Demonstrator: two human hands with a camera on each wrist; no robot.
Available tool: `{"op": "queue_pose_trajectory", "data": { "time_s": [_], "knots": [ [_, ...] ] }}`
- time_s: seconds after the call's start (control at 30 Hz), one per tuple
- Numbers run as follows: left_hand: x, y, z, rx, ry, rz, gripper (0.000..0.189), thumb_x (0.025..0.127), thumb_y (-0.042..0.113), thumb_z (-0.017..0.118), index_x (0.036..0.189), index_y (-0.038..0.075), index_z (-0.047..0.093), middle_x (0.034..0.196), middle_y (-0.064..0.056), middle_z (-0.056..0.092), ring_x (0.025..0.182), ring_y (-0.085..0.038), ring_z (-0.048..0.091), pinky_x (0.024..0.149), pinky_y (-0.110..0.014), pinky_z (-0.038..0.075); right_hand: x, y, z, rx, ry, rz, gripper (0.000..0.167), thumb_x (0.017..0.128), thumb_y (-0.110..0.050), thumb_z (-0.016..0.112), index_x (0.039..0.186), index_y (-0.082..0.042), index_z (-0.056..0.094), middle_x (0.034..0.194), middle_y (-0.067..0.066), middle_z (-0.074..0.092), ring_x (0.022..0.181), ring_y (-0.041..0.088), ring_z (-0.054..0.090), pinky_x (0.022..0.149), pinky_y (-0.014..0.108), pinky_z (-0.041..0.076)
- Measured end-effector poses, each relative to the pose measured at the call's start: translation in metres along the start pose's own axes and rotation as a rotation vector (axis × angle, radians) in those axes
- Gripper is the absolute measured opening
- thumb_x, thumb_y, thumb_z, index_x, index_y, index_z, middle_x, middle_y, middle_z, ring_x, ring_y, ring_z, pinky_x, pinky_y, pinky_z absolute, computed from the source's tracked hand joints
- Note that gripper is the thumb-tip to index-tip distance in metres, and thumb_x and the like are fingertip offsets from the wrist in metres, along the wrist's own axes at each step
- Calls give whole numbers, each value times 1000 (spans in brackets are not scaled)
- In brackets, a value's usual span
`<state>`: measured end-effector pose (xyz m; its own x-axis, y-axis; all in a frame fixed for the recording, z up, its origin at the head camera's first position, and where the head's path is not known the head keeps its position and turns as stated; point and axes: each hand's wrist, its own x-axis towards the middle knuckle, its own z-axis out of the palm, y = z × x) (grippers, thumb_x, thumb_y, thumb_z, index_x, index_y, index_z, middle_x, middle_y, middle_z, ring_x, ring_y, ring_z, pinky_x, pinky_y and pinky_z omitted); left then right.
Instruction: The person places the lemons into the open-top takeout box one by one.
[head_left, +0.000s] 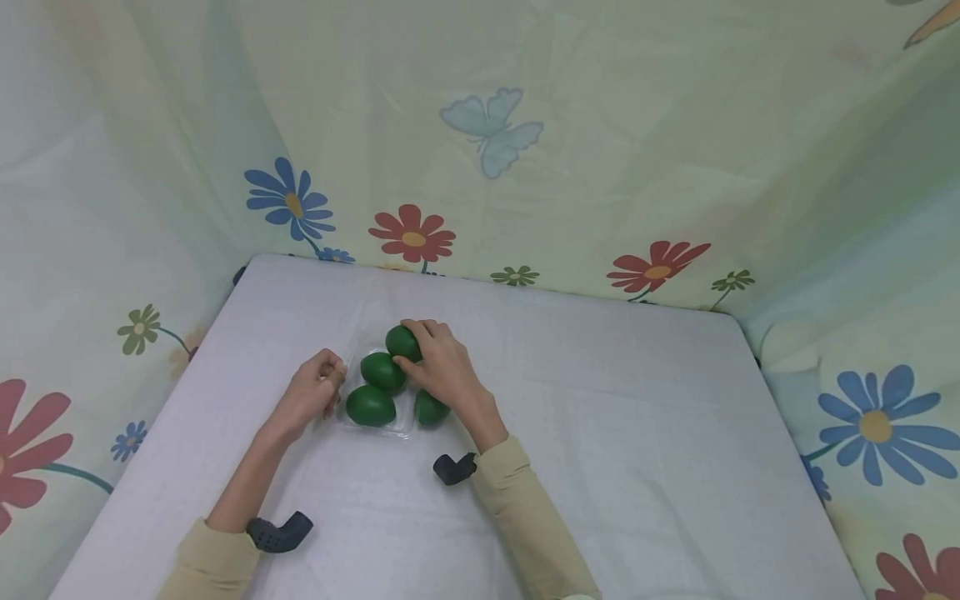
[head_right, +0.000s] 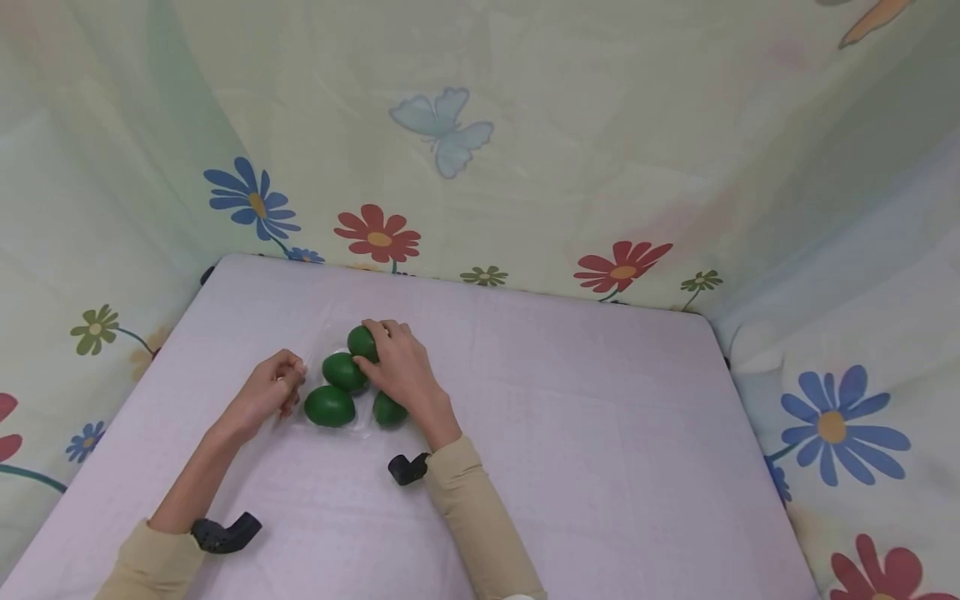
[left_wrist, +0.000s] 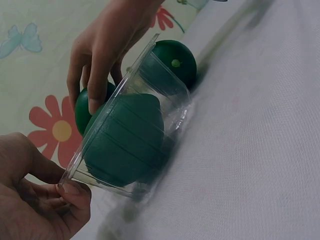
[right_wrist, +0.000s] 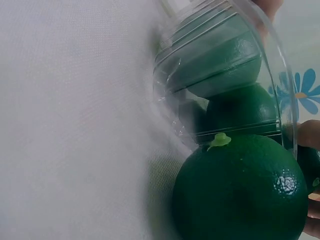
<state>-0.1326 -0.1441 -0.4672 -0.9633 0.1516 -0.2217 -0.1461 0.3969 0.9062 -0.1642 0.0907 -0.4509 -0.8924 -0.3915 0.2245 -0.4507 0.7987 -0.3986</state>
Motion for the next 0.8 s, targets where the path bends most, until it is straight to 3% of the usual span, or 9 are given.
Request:
{"op": "queue_pose_trajectory", "data": {
  "time_s": [0.2, 0.5, 0.8],
  "knots": [
    [3, -2, 3, -8, -14, 0, 24, 106, 14, 44, 116, -7, 50, 77, -7, 50, 56, -18, 49, 51, -28, 47, -8, 3, -6, 0, 31, 2, 56, 95, -31, 75, 144, -13, 54, 139, 14, 59, 119, 29, 62, 90, 43, 61],
    [3, -1, -1, 4, -14, 0, 26, 107, 15, 43, 118, -8, 49, 76, -6, 51, 58, -17, 51, 53, -28, 48, -28, 5, -24, 77, 35, 30, 59, 95, -28, 76, 146, -12, 53, 144, 13, 57, 129, 30, 58, 99, 46, 57],
    [-1, 2, -2, -5, -15, -2, 27, 107, 16, 43, 120, -7, 49, 71, -3, 49, 57, -16, 50, 51, -28, 47, -57, 12, -39, 129, -29, 25, 55, 95, -20, 75, 146, -11, 54, 147, 11, 55, 133, 31, 56, 105, 47, 52]
  ]
}}
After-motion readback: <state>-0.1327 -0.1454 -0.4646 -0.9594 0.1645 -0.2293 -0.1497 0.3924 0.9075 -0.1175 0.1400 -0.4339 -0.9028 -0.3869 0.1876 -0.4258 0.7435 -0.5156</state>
